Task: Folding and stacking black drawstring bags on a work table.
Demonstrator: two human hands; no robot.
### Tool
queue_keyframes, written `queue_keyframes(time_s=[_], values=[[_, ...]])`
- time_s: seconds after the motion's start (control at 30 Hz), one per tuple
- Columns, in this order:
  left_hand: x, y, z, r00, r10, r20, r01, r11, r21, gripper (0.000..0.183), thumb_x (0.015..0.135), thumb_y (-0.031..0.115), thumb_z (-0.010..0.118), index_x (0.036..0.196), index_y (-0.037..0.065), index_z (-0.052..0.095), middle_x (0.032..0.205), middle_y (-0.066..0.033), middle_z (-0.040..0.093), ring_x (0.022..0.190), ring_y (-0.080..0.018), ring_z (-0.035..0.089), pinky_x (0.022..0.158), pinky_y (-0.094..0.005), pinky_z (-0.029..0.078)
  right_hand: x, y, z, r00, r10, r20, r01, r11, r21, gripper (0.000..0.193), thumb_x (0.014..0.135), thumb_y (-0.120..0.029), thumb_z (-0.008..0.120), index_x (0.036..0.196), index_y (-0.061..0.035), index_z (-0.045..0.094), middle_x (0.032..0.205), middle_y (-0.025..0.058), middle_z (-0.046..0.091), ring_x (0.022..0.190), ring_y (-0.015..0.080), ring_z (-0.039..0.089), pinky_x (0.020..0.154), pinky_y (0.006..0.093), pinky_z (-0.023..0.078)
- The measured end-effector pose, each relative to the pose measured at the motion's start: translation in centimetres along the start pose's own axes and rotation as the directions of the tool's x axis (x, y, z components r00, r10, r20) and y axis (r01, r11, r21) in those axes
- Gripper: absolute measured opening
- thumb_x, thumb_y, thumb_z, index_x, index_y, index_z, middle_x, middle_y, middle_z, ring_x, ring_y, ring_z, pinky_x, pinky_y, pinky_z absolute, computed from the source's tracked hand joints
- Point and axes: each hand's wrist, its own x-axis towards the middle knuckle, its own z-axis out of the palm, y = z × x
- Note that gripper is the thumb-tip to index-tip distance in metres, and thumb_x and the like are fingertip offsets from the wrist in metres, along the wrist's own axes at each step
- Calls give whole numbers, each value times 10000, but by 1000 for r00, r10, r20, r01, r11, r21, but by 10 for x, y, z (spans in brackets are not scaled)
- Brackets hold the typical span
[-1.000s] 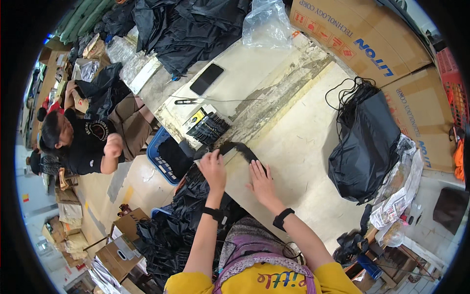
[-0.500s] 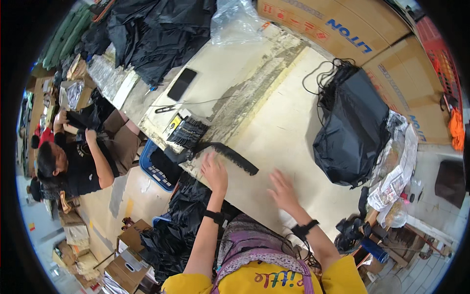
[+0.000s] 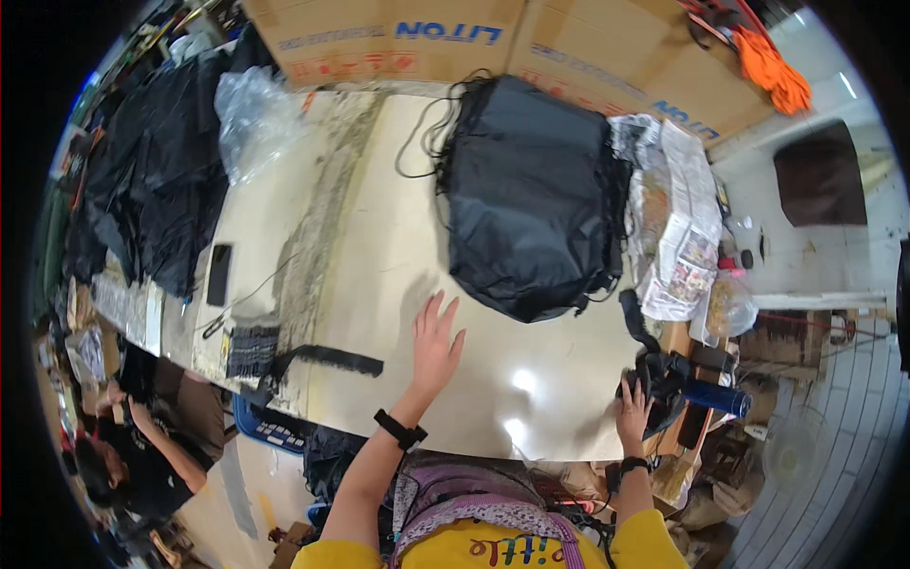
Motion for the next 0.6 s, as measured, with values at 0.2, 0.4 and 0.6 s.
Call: queue_keyframes(time_s=[0.2, 0.4, 0.6], values=[[60, 3, 34, 911, 369, 184, -413, 824, 388, 184, 754, 25, 630, 937, 9, 641, 1299, -168, 541, 1265, -311, 461, 1096, -541, 284, 37, -70, -68, 848, -23, -529, 49, 998, 35, 422, 804, -21, 602, 1219, -96, 610, 1126, 185, 549, 1159, 352, 507, 1093, 494, 332], [4, 71, -26, 778, 483, 403, -468, 872, -141, 143, 739, 37, 600, 881, 39, 589, 847, -111, 636, 894, -281, 617, 1057, -466, 349, 44, -121, -66, 969, -119, 216, -214, 28, 976, 724, 978, -589, 372, 1326, 32, 504, 1236, 105, 612, 1128, 192, 568, 974, 332, 433], [-85, 35, -43, 428, 282, 858, -186, 957, -222, 203, 844, 171, 671, 998, 42, 642, 909, -122, 671, 931, -305, 633, 1017, -441, 400, 34, -164, -90, 805, -242, 542, -591, -253, 766, 571, 964, -376, 573, 1370, 7, 457, 1315, 97, 565, 1181, 187, 544, 1018, 355, 416]])
